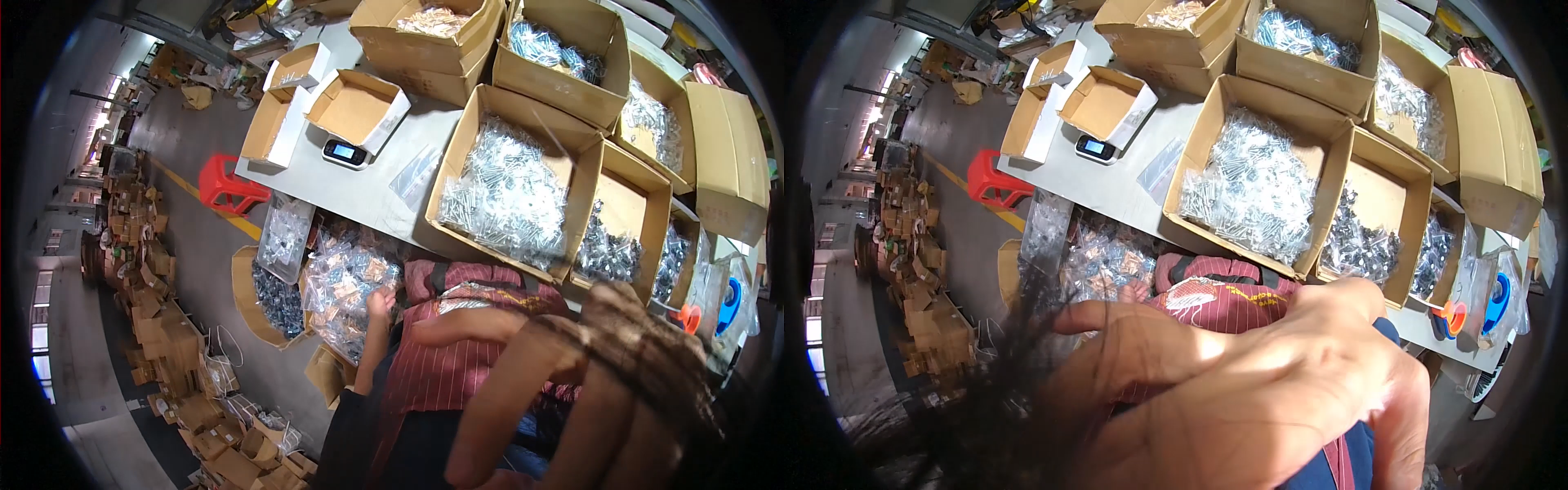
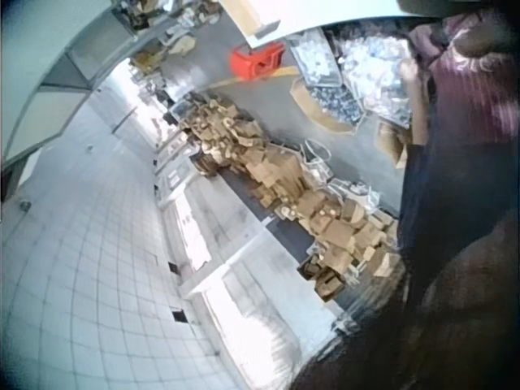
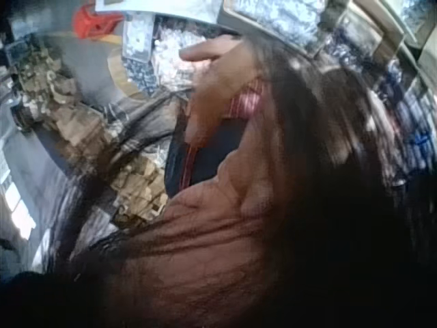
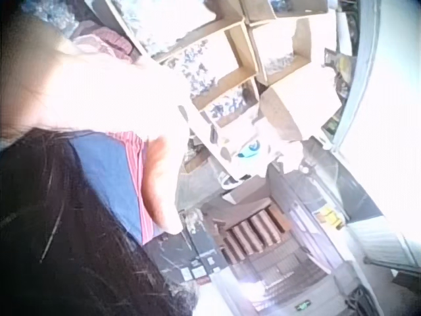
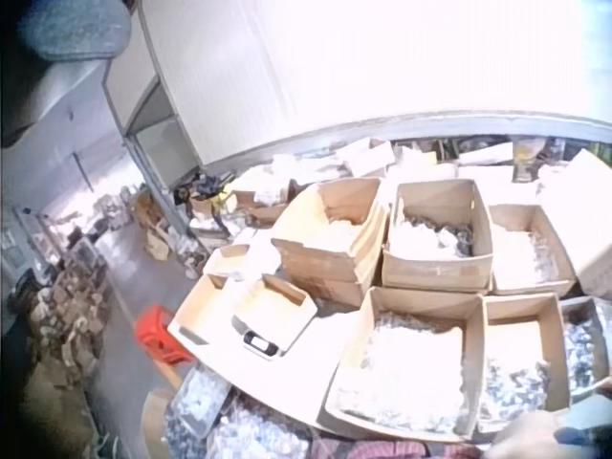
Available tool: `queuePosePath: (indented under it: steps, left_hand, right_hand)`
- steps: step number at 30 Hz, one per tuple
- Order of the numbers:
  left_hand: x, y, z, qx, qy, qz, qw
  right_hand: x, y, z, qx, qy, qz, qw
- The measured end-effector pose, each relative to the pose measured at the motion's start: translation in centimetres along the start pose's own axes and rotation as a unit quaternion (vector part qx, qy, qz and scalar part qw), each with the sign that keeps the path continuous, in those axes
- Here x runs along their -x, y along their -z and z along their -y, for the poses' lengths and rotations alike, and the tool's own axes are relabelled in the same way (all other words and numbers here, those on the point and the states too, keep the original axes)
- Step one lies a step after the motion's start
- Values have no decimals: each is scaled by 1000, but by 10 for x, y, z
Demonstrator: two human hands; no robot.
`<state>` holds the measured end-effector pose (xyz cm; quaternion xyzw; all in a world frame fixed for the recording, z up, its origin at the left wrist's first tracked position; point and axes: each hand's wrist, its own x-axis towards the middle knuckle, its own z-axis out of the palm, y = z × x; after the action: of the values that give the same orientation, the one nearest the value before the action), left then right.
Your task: The person picks metal components from cardboard boxes, places them into plastic bags, and weighs the bags on a digital scale.
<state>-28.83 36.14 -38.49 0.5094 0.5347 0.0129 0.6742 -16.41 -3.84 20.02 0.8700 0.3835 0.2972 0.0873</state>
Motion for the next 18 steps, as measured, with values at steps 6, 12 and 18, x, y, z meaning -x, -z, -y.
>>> queuePosePath:
  steps: [6, 12, 18]
  left_hand:
    - [24, -15, -58, 117, -189, -53, 973]
    - [82, -57, -148, 198, -252, -76, 944]
    - [116, -92, -249, 151, -308, 15, 939]
  right_hand:
    - [29, 11, -8, 70, -42, -9, 997]
    - [49, 18, -5, 168, -83, -8, 982]
    - [47, 22, -2, 232, -129, -5, 964]
